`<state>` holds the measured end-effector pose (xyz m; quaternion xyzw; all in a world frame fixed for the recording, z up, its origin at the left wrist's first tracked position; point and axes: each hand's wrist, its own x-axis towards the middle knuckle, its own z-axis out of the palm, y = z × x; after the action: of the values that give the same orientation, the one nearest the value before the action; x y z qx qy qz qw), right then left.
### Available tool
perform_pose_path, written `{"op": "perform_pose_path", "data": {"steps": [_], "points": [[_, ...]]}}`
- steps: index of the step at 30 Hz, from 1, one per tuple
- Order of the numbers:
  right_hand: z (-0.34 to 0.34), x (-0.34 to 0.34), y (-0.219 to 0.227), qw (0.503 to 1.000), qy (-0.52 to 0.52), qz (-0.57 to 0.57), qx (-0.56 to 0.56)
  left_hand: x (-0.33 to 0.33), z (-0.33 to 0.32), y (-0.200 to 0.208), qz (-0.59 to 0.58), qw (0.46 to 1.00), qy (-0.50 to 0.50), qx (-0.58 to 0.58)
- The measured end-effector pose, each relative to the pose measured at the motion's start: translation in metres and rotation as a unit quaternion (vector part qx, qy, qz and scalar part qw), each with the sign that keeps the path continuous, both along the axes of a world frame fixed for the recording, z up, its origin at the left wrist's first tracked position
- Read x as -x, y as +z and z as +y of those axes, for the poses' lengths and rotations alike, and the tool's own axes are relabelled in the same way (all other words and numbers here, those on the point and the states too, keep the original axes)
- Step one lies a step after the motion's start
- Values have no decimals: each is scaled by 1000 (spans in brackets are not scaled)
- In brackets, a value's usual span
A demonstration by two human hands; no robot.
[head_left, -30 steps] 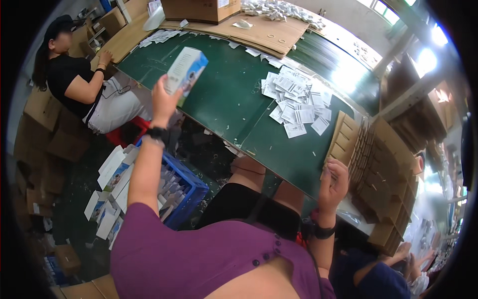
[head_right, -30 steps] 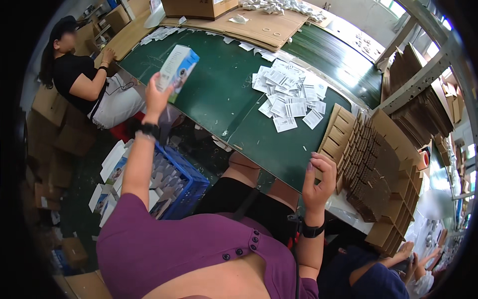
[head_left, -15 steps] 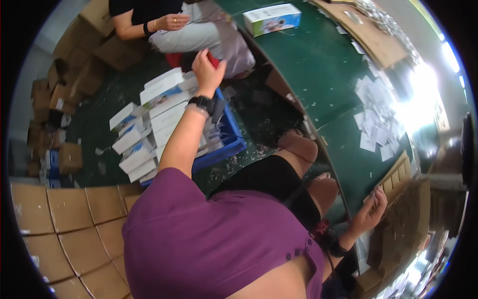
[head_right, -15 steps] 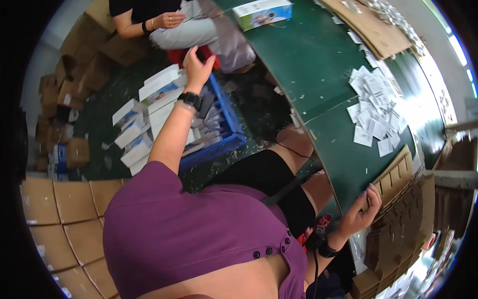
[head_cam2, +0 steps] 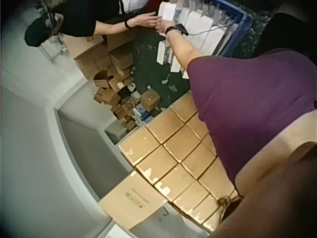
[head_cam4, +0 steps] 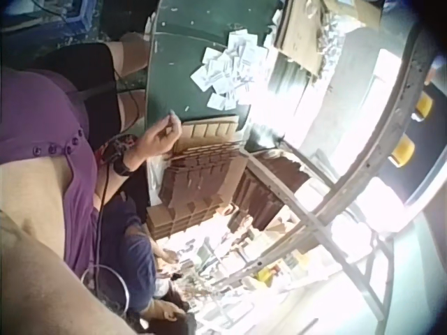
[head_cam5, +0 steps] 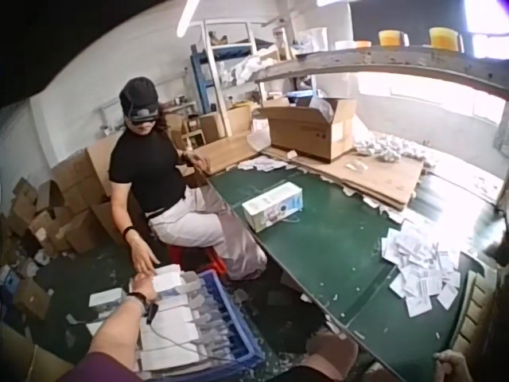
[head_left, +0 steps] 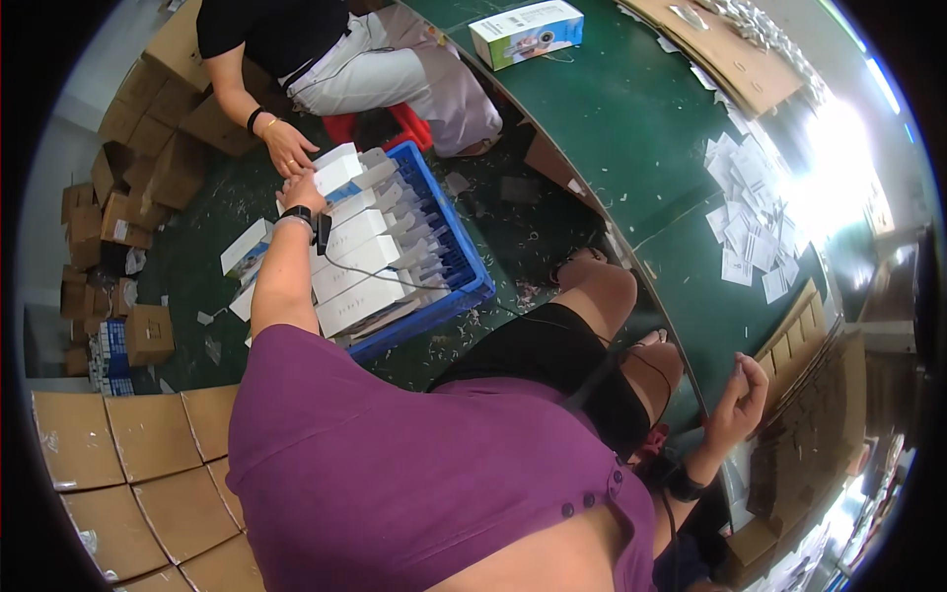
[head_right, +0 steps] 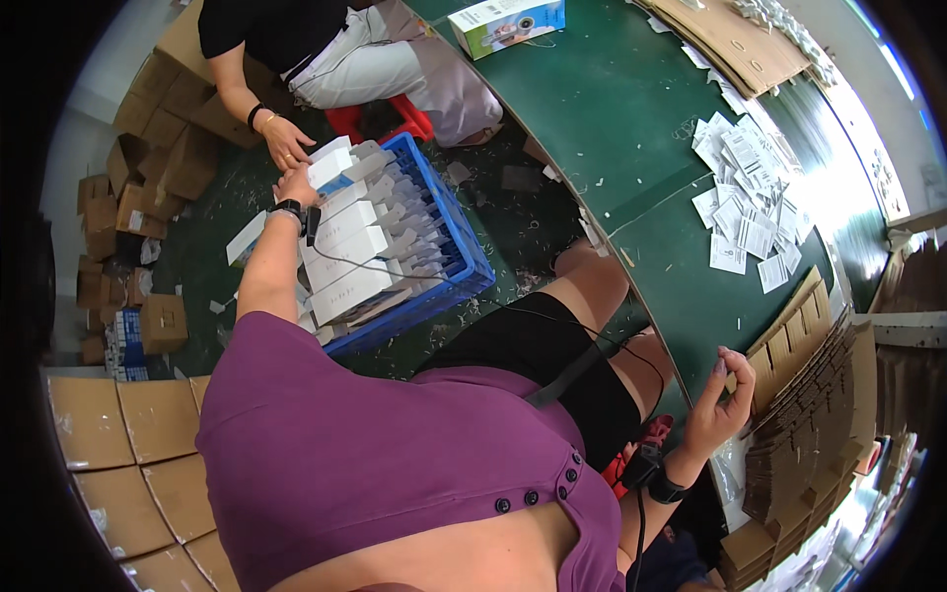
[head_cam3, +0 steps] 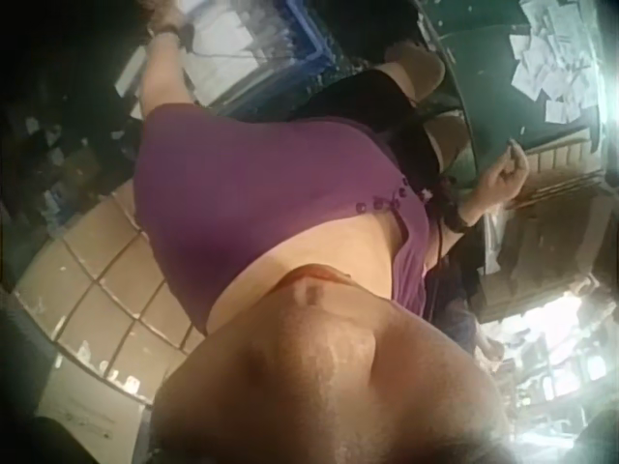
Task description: Pack small white components into paper boxes and seal them with stickers on a factory assembly line.
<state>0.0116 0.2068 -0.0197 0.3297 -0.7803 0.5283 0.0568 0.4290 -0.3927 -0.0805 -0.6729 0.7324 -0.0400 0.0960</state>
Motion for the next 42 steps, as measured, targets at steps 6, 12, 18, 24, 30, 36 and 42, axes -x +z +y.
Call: {"op": "perform_pose_path", "data": {"steps": [6,12,18,24,30,36,42], "points": [[-1,-2,11,1000,-16,-17,-11,7,27,7,116,983,-138,36],[-64,-12,55,990,112,60,-62,136,108,78,410,762,-500,-36],[-120,-39,94,945,199,259,-28,243,162,136,419,634,-623,-183],[-101,-37,75,922,157,353,-18,329,196,152,386,556,-660,-326],[-85,-46,73,918,108,381,-35,368,217,150,392,507,-668,-378],[-73,-25,73,932,190,307,-48,378,230,149,383,460,-769,-226],[-59,-11,74,968,165,176,-76,380,245,131,458,444,-747,-188]]}}
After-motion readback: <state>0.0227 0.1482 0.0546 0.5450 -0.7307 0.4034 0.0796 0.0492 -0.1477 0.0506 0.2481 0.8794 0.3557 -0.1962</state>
